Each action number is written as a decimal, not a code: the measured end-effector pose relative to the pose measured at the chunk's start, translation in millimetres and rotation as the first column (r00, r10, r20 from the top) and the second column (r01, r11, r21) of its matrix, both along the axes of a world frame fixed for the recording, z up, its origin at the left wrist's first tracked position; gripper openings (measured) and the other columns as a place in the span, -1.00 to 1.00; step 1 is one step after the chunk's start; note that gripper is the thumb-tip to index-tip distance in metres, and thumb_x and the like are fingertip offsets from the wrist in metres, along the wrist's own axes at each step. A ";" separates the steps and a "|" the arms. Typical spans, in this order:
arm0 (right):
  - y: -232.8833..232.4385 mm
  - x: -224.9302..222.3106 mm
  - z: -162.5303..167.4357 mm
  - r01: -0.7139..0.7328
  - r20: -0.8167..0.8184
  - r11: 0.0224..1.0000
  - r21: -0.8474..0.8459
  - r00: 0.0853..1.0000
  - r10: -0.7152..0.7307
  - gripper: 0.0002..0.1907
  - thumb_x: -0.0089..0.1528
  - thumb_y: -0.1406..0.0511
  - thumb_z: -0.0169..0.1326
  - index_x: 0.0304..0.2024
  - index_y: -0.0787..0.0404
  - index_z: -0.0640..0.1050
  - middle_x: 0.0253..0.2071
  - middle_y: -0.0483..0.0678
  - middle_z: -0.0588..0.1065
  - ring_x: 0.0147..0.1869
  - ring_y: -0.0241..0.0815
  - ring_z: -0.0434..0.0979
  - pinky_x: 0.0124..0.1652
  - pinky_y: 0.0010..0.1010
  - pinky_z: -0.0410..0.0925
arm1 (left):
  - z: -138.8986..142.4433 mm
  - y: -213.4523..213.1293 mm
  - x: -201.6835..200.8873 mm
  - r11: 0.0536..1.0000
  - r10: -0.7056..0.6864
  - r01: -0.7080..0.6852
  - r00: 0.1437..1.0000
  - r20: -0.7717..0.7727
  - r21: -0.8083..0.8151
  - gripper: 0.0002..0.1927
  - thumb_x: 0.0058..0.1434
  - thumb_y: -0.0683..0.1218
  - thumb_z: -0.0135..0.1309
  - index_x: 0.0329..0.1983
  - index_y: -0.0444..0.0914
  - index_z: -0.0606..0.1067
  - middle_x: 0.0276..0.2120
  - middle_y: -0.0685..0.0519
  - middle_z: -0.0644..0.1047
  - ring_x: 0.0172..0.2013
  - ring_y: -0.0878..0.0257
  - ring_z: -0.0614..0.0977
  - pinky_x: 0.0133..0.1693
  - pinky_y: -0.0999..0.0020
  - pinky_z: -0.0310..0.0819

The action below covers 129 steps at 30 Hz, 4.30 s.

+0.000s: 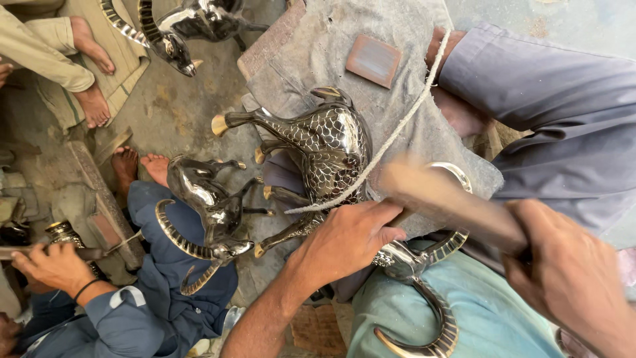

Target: The person uses a hammer and chisel to create a textured pattern on a metal goat sculpture. They repeatedly strike the chisel against the body and legs of the sculpture to form a scale-like design.

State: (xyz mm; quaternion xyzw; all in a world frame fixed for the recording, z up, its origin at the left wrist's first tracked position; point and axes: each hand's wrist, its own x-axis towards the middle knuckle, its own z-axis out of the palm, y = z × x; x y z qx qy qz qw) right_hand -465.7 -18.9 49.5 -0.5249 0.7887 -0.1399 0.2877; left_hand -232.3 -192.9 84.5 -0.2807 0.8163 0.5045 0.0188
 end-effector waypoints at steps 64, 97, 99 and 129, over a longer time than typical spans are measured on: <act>-45.0 -11.8 2.4 0.051 0.107 0.999 0.005 0.993 -0.052 -0.45 -0.02 0.38 0.27 0.05 0.15 0.52 -0.16 0.03 0.60 -0.08 0.05 0.61 -0.09 -0.15 0.44 | -7.9 -6.4 1.4 0.995 0.069 -0.070 0.997 -0.017 -0.067 -0.62 0.44 0.02 0.06 0.17 -0.31 0.42 -0.21 -0.18 0.58 -0.24 -0.11 0.65 -0.21 0.09 0.53; -26.9 -9.3 -4.3 0.065 0.108 0.997 0.035 0.992 -0.068 -0.47 0.01 0.29 0.20 0.06 0.12 0.49 -0.23 0.02 0.56 -0.17 0.08 0.60 -0.20 -0.11 0.45 | -8.9 -7.9 0.6 0.999 0.027 -0.027 0.999 0.016 -0.025 -0.66 0.43 0.03 0.04 0.08 -0.32 0.46 -0.25 -0.15 0.59 -0.27 -0.06 0.66 -0.22 0.09 0.55; -27.1 -8.2 -1.5 -0.068 -0.066 0.985 0.158 0.995 0.079 -0.46 -0.01 0.30 0.22 0.06 0.09 0.50 -0.22 -0.01 0.58 -0.16 0.06 0.62 -0.21 -0.11 0.46 | -9.1 -6.4 1.9 0.999 0.038 -0.037 0.999 0.025 -0.024 -0.66 0.43 0.04 0.03 0.06 -0.33 0.46 -0.25 -0.14 0.59 -0.26 -0.05 0.67 -0.22 0.10 0.56; -60.8 -6.1 22.6 0.220 0.226 0.969 -0.108 0.955 -0.192 -0.44 0.14 0.27 0.30 0.16 0.30 0.49 -0.26 0.15 0.60 -0.25 0.01 0.67 -0.23 -0.20 0.48 | -9.2 19.3 23.7 0.903 0.404 -0.415 0.908 -0.106 -0.109 -0.71 0.40 -0.04 0.15 -0.01 -0.36 0.45 -0.40 -0.01 0.56 -0.46 0.24 0.60 -0.43 0.34 0.50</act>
